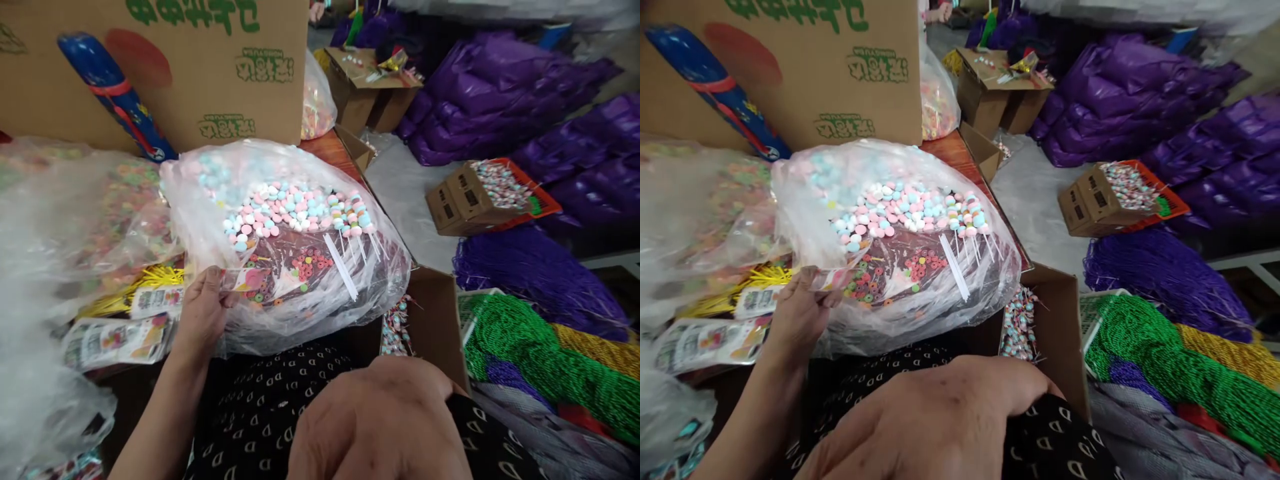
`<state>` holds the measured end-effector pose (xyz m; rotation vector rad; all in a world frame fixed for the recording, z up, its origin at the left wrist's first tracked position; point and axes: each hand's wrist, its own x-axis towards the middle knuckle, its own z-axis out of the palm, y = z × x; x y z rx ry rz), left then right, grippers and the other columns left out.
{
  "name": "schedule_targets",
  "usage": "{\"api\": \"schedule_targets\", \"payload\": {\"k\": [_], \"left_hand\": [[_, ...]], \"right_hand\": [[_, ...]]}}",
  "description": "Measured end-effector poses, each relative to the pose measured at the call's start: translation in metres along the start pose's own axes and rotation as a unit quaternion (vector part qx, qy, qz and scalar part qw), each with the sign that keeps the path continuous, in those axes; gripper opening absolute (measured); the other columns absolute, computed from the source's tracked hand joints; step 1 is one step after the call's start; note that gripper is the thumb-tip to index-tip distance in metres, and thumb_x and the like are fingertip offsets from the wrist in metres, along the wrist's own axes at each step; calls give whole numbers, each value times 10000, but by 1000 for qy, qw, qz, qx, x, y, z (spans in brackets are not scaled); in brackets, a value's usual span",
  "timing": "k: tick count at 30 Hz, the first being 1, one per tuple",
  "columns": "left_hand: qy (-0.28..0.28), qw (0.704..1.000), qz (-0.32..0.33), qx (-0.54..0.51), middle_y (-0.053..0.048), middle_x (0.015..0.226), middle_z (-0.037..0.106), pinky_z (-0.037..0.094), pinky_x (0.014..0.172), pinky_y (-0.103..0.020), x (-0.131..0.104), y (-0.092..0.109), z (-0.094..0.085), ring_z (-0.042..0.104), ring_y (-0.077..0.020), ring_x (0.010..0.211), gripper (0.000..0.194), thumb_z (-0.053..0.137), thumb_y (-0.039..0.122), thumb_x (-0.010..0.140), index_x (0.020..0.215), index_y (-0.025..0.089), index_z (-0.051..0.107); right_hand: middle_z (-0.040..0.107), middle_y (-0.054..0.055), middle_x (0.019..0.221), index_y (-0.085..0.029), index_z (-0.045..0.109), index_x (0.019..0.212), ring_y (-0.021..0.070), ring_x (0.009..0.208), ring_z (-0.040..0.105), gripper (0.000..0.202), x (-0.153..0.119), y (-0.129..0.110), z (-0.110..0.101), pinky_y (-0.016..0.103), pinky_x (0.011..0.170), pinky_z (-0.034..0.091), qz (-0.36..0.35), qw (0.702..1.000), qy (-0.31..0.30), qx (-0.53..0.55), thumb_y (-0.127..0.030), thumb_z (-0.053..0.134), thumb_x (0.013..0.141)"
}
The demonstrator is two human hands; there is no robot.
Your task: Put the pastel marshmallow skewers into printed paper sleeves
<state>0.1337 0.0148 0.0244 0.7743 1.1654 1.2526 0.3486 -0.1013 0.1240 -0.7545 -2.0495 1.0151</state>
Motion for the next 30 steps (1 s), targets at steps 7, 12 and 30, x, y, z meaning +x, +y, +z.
{"api": "schedule_targets", "payload": {"k": [7, 12, 30], "left_hand": [[-77, 990, -56, -108, 104, 494, 295, 261, 365, -157, -1, 7, 8, 268, -23, 384, 720, 971, 427, 596, 597, 191, 291], [-38, 990, -65, -117, 112, 493, 289, 281, 379, -162, 2, 1, 2, 264, -24, 385, 671, 962, 371, 654, 627, 200, 314], [-50, 975, -68, -204, 106, 484, 291, 309, 402, -186, 14, -11, -13, 303, -49, 374, 542, 842, 404, 855, 637, 200, 390]], "right_hand": [[802, 23, 819, -281, 799, 905, 180, 740, 742, 292, 1, 93, -48, 326, 768, 589, 243, 903, 319, -158, -399, 556, 1018], [808, 177, 1087, -158, 779, 1097, 313, 1065, 759, 307, 7, 158, -70, 375, 902, 540, 508, 736, 134, -427, -325, 533, 1023], [717, 30, 661, -181, 651, 1000, 208, 633, 672, 204, -21, 163, -57, 327, 693, 511, 350, 833, 358, -236, -359, 552, 989]]}}
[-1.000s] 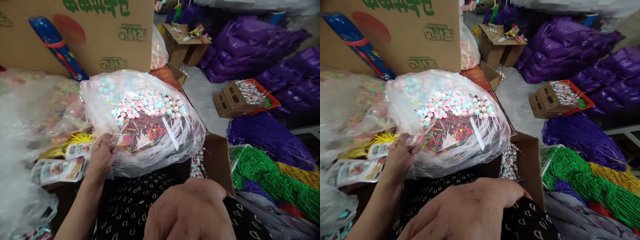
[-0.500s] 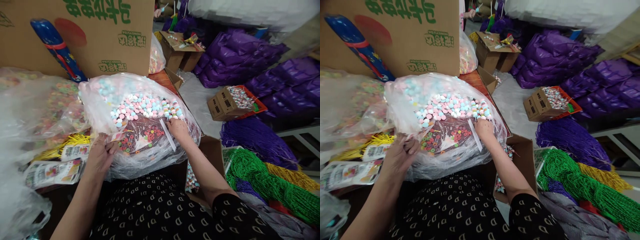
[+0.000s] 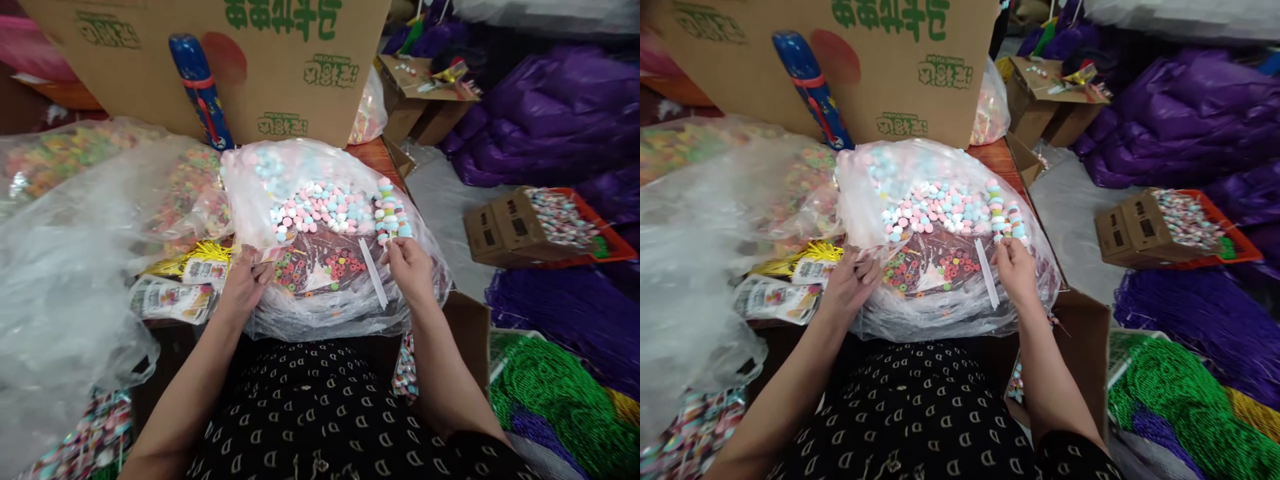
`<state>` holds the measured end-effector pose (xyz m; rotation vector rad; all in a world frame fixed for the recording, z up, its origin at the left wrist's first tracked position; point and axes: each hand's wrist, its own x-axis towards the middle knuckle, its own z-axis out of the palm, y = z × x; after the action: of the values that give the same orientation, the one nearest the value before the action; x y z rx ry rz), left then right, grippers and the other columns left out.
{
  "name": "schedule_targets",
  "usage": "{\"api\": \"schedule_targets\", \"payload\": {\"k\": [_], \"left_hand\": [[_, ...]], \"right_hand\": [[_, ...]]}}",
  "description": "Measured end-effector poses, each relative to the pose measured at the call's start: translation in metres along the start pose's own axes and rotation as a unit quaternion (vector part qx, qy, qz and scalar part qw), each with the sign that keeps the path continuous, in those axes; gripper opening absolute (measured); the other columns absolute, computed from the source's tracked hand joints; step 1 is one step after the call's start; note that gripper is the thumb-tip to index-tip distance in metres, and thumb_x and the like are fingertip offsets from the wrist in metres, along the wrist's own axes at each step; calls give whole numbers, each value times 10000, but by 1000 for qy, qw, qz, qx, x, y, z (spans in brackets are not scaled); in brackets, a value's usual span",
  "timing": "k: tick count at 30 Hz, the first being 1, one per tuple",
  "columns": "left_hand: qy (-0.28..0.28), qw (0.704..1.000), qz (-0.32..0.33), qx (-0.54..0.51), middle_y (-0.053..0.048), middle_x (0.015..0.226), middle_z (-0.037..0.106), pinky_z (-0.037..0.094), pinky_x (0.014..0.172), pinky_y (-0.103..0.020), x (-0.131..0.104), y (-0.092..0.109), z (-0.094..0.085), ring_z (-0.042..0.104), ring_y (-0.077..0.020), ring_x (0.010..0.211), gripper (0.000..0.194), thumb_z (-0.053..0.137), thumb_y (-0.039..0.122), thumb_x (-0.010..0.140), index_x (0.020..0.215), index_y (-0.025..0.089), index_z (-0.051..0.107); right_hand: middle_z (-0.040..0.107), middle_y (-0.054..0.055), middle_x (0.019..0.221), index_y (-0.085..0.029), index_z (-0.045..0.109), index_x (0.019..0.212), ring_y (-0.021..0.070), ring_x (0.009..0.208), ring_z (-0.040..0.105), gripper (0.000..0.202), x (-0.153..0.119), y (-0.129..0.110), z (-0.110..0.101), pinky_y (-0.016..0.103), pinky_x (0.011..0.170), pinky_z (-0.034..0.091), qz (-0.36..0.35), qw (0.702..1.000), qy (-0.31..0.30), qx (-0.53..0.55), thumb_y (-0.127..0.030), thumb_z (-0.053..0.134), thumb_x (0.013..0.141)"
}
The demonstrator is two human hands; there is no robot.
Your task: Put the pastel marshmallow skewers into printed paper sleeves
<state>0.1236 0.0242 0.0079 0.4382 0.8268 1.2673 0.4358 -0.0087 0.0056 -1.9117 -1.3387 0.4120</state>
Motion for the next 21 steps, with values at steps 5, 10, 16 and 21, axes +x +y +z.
{"api": "schedule_targets", "payload": {"k": [5, 10, 16, 21], "left_hand": [[22, 999, 34, 14, 95, 512, 354, 320, 396, -186, 4, -8, -1, 306, -45, 401, 516, 873, 450, 814, 635, 198, 460], [4, 994, 78, 77, 62, 551, 477, 332, 399, -163, 7, -16, -5, 406, -51, 465, 525, 936, 539, 687, 637, 180, 556], [-33, 979, 111, 166, 50, 537, 474, 347, 442, -181, 5, -21, -13, 414, -65, 474, 544, 833, 639, 774, 630, 185, 569], [-39, 964, 127, 230, 48, 559, 457, 342, 469, -210, 3, -26, -20, 407, -86, 503, 560, 770, 687, 809, 642, 200, 550]], "right_hand": [[720, -24, 669, -237, 626, 970, 158, 616, 666, 264, -41, -39, -10, 300, 658, 529, -85, 966, -78, 230, -501, 631, 983], [807, 15, 873, -261, 574, 1025, 158, 713, 717, 215, -60, -80, 10, 300, 633, 569, -107, 915, -121, 370, -475, 572, 1040], [806, 28, 934, -250, 567, 1003, 126, 687, 684, 237, -61, -92, 32, 277, 593, 540, -123, 907, -150, 373, -471, 514, 1069], [761, -8, 808, -249, 573, 1001, 113, 621, 666, 292, -63, -90, 40, 257, 561, 514, -103, 905, -168, 378, -535, 534, 1050]]}}
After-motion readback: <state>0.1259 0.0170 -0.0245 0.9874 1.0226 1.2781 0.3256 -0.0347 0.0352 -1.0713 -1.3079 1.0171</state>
